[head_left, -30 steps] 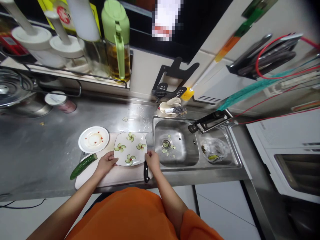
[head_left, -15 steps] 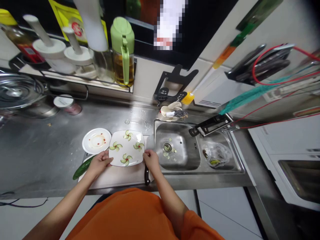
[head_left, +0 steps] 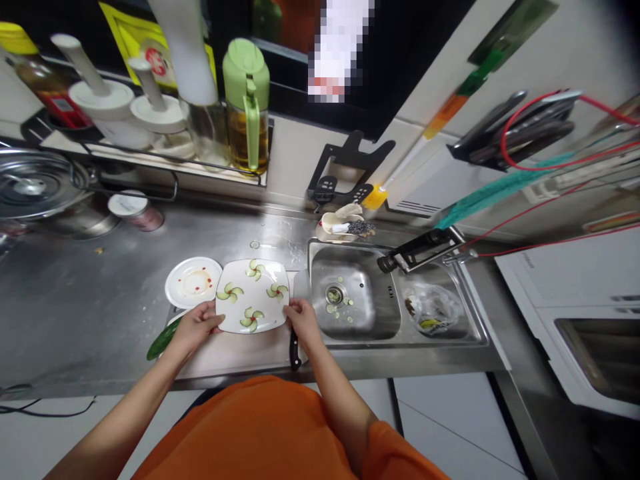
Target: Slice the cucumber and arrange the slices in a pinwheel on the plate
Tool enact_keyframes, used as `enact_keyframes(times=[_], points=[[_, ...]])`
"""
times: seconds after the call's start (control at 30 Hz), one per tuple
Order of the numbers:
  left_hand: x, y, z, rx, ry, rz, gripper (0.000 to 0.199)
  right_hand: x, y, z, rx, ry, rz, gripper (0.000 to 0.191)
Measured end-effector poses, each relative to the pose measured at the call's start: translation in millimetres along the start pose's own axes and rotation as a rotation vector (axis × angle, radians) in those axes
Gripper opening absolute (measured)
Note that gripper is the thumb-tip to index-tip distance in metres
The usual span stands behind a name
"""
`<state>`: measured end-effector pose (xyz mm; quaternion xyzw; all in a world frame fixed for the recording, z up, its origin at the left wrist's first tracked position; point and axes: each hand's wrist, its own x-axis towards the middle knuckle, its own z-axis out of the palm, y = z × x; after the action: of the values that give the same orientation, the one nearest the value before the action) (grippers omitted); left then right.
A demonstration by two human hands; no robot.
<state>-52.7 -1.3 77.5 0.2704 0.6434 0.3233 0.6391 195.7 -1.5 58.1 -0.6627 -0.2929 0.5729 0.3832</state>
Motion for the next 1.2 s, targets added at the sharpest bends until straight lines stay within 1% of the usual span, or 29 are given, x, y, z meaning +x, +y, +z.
enact_keyframes(times=[0.1,0.17,0.2,0.27,0.43,0.53,0.63,0.7,0.73,0.8,0.87,0.97,1.07,1.13,1.2], points=[[0.6,-2.7,-0.1,-0.011,-0.006,-0.013,0.045,-0.4,2.2,7.0,0.250,-0.105,0.118,0.042],[1.5,-5.7,-0.1,-0.022,-0.018,-0.023,0.045,0.2,4.4,12.0,0.380,-0.187,0.165,0.048],[2.0,-7.3,-0.1,-0.024,-0.029,-0.025,0.045,0.6,5.8,14.2,0.433,-0.216,0.180,0.050],[2.6,-9.9,-0.3,-0.023,-0.053,-0.026,0.045,1.4,9.1,17.4,0.509,-0.234,0.204,0.052],[0.1,-10.6,-2.0,-0.010,-0.078,-0.023,0.052,3.5,17.3,18.7,0.570,-0.239,0.221,0.051],[-4.8,-7.2,-1.2,0.009,-0.103,-0.017,0.052,4.6,19.6,16.6,0.589,-0.228,0.219,0.049],[-10.1,-2.5,1.2,0.040,-0.154,-0.012,0.054,3.3,18.2,10.7,0.600,-0.217,0.235,0.046],[-11.6,-0.3,1.1,0.074,-0.193,-0.004,0.057,0.6,15.7,1.6,0.594,-0.225,0.236,0.044],[-11.4,0.2,-0.2,0.094,-0.199,0.010,0.057,-1.3,14.3,-5.3,0.586,-0.230,0.232,0.044],[-8.9,-0.7,-6.3,0.152,-0.170,0.066,0.057,-6.0,11.8,-24.9,0.551,-0.238,0.238,0.045],[-5.1,-3.3,-16.7,0.250,-0.089,0.151,0.055,-12.8,9.5,-52.6,0.503,-0.234,0.252,0.046],[-1.0,-8.2,-36.5,0.471,0.078,0.259,0.047,-29.6,5.2,-106.7,0.416,-0.224,0.267,0.049],[-0.9,-12.5,-55.4,0.720,0.203,0.323,0.039,-57.6,-0.7,-168.4,0.282,-0.193,0.324,0.047],[-1.1,-16.1,-65.9,0.881,0.221,0.375,0.034,-82.1,-3.1,-209.4,0.204,-0.161,0.363,0.047],[-0.2,-21.0,-74.5,0.986,0.209,0.451,0.031,-110.1,-1.2,-247.3,0.117,-0.131,0.411,0.044]])
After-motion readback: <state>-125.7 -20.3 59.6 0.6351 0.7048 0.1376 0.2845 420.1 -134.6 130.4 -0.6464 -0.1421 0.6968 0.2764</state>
